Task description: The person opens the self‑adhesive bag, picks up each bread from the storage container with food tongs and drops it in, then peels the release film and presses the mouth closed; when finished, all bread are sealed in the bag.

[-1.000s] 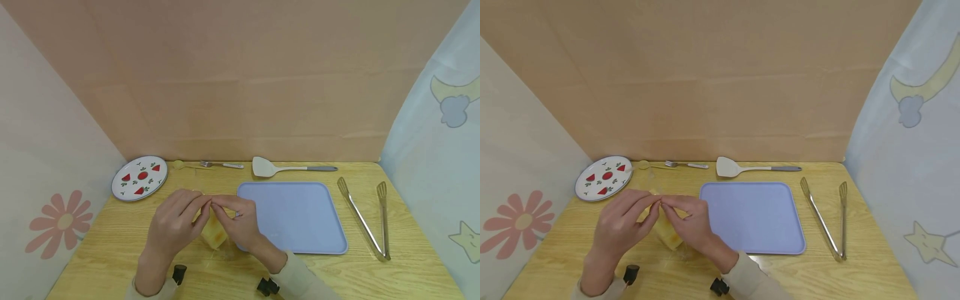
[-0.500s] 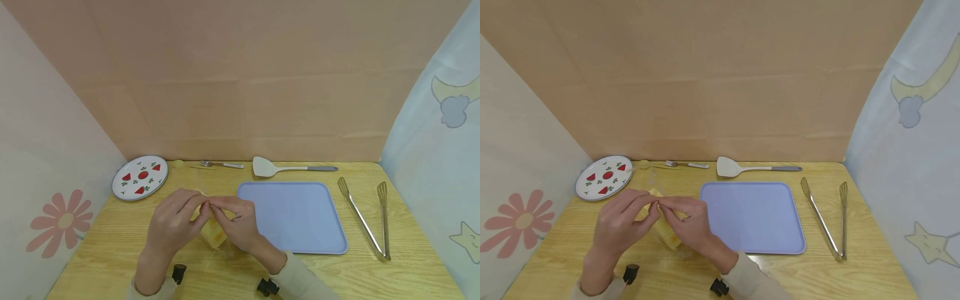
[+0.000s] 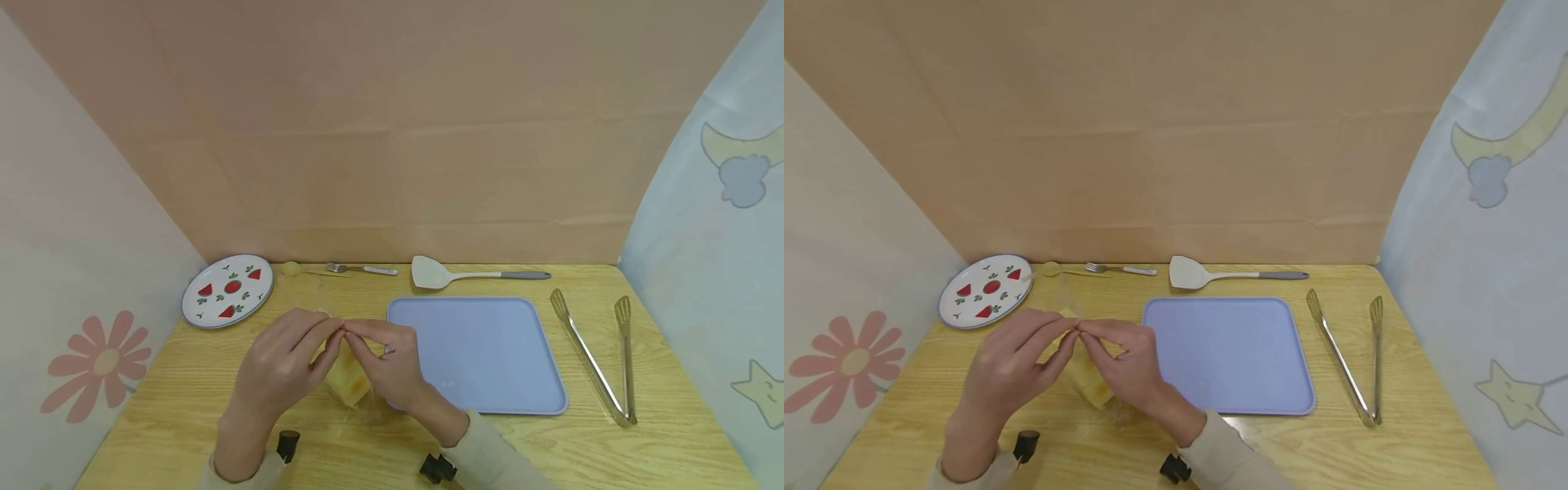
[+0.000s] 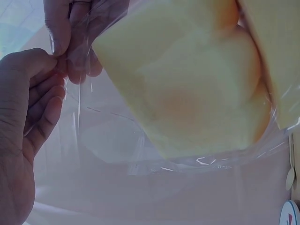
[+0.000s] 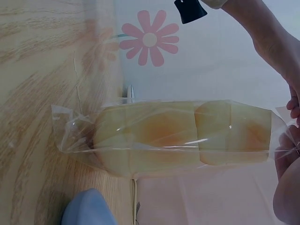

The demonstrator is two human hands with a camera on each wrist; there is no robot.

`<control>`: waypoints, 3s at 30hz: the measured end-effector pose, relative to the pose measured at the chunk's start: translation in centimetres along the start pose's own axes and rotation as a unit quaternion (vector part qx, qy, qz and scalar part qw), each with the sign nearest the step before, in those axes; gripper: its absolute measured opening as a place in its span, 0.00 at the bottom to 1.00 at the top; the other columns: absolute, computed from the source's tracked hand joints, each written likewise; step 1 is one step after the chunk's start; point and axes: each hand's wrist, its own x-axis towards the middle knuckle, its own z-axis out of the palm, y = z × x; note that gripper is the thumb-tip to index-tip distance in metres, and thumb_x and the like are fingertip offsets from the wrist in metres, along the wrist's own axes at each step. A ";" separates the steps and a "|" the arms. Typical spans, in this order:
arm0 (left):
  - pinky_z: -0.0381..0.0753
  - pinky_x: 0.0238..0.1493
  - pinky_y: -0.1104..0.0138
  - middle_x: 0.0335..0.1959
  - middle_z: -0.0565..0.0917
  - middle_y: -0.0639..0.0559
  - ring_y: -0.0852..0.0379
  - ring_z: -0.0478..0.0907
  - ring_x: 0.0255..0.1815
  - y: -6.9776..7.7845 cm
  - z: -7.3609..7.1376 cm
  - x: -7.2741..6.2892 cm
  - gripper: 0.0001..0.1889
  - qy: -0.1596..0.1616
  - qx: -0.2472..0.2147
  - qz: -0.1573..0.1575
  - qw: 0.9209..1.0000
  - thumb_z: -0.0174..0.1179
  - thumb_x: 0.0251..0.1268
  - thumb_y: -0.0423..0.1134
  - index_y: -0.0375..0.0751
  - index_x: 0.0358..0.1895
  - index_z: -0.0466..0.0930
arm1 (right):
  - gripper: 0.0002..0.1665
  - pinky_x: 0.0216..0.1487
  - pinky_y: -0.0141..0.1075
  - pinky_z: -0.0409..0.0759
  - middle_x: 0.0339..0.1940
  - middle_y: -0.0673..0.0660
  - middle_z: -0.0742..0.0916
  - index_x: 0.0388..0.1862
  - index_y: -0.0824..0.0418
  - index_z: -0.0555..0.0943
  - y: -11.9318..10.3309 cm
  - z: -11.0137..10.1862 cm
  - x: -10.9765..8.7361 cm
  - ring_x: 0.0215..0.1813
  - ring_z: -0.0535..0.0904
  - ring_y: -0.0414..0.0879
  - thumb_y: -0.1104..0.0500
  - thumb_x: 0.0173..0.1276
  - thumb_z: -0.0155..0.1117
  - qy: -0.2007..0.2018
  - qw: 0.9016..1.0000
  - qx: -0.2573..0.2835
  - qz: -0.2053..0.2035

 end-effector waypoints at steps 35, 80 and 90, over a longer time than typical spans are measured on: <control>0.85 0.25 0.70 0.24 0.88 0.48 0.55 0.81 0.20 -0.3 2.8 -0.9 0.11 0.135 -0.104 -0.107 0.980 0.60 0.67 0.33 0.35 0.28 0.88 | 0.13 0.52 0.44 0.94 0.49 0.67 0.94 0.51 0.75 0.91 -0.4 0.1 0.1 0.51 0.95 0.58 0.80 0.74 0.65 0.007 1.000 -0.004 0.010; 0.75 0.26 0.72 0.31 0.76 0.43 0.52 0.73 0.30 -10.4 -6.0 -6.7 0.04 0.551 -0.270 -0.544 0.573 0.62 0.82 0.28 0.33 0.43 0.79 | 0.14 0.51 0.34 0.91 0.48 0.53 0.96 0.59 0.77 0.87 0.1 0.0 0.6 0.52 0.94 0.43 0.67 0.85 0.63 0.238 0.907 0.182 0.296; 0.65 0.16 0.73 0.21 0.81 0.43 0.52 0.72 0.15 -11.9 -7.7 -8.4 0.05 0.592 -0.266 -0.567 0.507 0.63 0.81 0.29 0.31 0.42 0.79 | 0.13 0.50 0.34 0.91 0.47 0.51 0.96 0.56 0.76 0.88 0.3 0.0 0.6 0.52 0.94 0.43 0.67 0.84 0.64 0.251 0.905 0.182 0.291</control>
